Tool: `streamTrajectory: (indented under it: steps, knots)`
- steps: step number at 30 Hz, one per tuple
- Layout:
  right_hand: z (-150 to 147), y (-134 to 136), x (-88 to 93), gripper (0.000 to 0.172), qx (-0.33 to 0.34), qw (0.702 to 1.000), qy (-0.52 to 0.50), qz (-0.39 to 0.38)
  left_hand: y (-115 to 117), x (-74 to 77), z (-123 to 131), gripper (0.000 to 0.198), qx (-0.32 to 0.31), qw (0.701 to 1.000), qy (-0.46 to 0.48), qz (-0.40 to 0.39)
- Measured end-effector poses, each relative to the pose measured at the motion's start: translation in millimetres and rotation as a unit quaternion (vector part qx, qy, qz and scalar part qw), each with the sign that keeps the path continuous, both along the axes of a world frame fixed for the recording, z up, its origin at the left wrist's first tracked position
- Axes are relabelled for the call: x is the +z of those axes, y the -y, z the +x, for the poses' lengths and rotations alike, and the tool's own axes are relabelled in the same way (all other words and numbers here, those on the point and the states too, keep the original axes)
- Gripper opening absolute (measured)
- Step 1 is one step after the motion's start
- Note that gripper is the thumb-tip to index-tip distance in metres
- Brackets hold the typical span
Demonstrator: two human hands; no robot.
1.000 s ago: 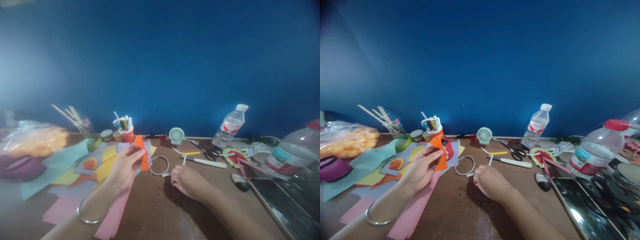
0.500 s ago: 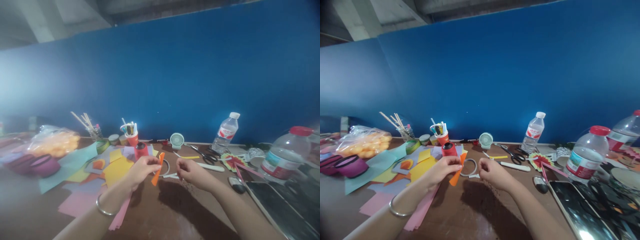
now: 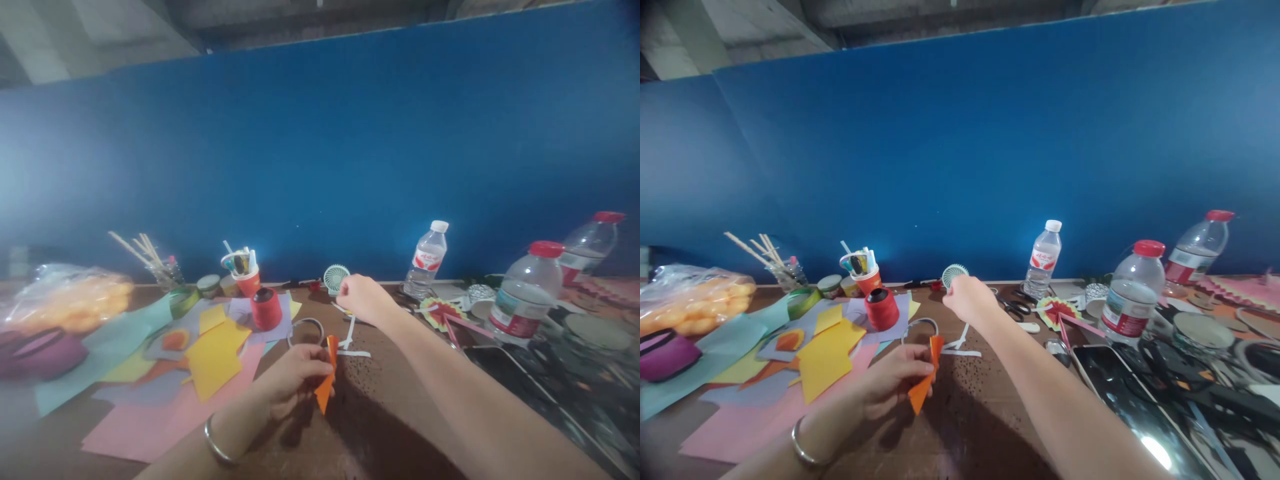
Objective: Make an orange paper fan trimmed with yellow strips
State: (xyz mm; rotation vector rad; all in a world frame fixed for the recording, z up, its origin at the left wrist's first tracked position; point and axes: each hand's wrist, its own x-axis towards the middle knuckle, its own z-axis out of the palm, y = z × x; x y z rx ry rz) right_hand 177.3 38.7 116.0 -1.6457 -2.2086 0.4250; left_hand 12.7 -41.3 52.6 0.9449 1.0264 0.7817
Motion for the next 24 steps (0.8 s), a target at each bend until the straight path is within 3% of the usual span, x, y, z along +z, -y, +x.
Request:
streamTrajectory:
  steps: [4,8,12,17,24]
  knots:
    - [-41,2,21.2,0.016,0.057,0.998,0.023,0.03,8,-19.8,7,0.008,-0.012,0.998,0.027,-0.051]
    - [-60,30,26.4,0.016,0.126,0.99,0.033,0.045,5,-19.7,3,0.008,0.04,0.997,0.054,-0.039]
    - [-45,53,4.6,0.014,0.127,0.991,0.01,0.041,-3,-12.5,-4,0.01,0.1,0.991,0.086,0.002]
    - [-20,51,-27.9,0.011,0.118,0.988,-0.096,0.006,-11,-12.3,-9,0.011,0.154,0.984,0.087,0.014]
    - [-19,43,-45.1,0.011,0.12,0.983,-0.133,-0.036,-13,-14.7,-7,0.015,0.173,0.981,0.084,0.019]
